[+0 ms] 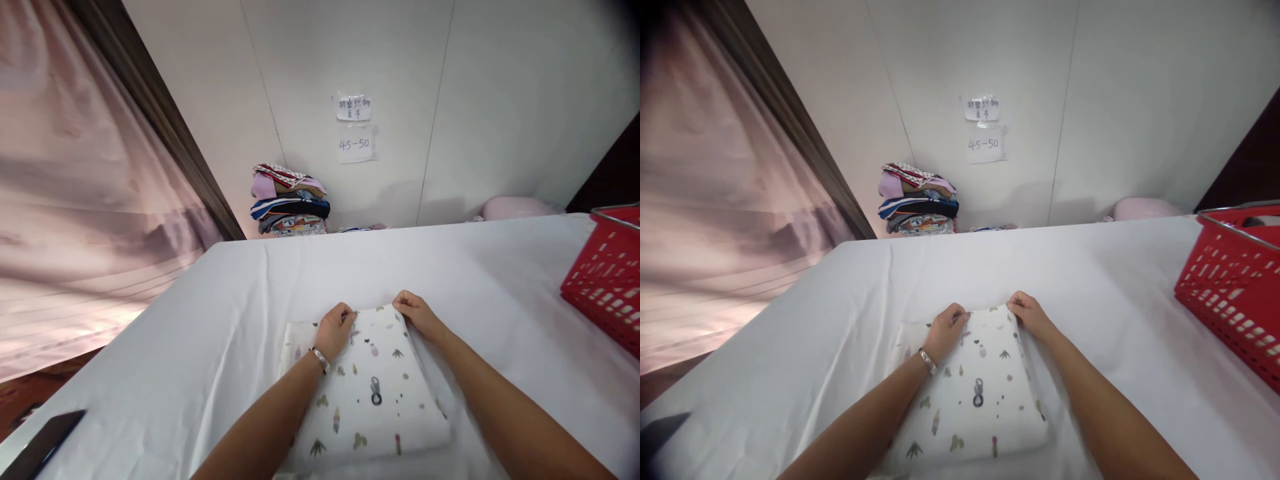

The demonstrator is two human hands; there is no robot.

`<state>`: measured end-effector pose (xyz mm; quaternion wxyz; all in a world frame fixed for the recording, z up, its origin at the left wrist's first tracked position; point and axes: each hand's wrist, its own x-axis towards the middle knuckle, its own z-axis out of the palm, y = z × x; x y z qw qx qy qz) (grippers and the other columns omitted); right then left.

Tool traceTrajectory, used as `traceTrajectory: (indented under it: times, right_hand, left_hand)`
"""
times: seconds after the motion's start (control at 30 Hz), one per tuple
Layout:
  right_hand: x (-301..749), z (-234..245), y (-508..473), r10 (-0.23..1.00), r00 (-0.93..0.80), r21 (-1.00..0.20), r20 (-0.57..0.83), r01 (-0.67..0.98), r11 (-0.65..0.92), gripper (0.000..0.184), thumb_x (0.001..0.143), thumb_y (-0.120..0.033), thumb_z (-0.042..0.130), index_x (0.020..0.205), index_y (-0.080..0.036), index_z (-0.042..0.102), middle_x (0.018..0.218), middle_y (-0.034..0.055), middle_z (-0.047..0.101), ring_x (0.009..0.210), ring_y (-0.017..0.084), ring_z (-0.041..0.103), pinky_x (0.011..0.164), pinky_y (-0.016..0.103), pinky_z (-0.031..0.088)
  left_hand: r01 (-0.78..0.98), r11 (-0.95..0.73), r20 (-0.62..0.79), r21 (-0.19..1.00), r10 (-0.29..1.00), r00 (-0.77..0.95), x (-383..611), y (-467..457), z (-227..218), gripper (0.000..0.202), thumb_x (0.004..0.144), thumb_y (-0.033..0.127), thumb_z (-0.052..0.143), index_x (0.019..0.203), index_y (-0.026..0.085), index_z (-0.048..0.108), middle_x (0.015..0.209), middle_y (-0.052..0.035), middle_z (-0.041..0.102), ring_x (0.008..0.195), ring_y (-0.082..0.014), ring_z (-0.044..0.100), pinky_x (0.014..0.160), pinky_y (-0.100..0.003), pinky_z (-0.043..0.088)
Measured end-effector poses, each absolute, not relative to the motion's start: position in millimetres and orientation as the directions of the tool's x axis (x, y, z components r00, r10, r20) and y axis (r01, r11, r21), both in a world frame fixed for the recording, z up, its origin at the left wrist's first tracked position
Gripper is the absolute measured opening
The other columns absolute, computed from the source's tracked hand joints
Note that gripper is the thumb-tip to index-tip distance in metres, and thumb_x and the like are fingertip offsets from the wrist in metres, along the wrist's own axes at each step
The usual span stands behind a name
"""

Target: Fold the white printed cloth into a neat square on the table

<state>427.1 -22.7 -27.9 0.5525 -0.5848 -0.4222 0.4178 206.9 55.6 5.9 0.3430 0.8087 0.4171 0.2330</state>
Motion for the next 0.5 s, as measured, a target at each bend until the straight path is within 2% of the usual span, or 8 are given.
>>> traceTrajectory:
  times: [0.33,0.5]
  right_hand:
    - [421.5,-33.1,-22.2,0.917,0.394,-0.992,0.057,0.124,0.009,0.016,0.071,-0.036,0.057,0.073,-0.021,0.052,0.061,-0.0044,0.049,0.058,0.011,0.043,0.055,0.025,0.033]
    - [420.9,-38.2,-21.5,0.893,0.443,-0.987,0.078,0.163,0.006,0.016,0.071,-0.035,0.057,0.074,-0.021,0.053,0.065,-0.0034,0.051,0.06,0.012,0.045,0.057,0.026,0.035]
  left_hand:
    - [0.564,-0.481,0.098,0.671,0.812,0.576,208.1,57.6,-0.5,0.016,0.083,0.03,0.044,0.087,0.023,0.058,0.078,0.0005,0.063,0.075,-0.015,0.056,0.073,-0.027,0.041]
    - [0.567,-0.57,0.173,0.595,0.779,0.602,207.1,58.4,-1.3,0.017,0.084,0.026,0.043,0.09,0.022,0.059,0.084,-0.0024,0.063,0.081,-0.0168,0.056,0.078,-0.03,0.043]
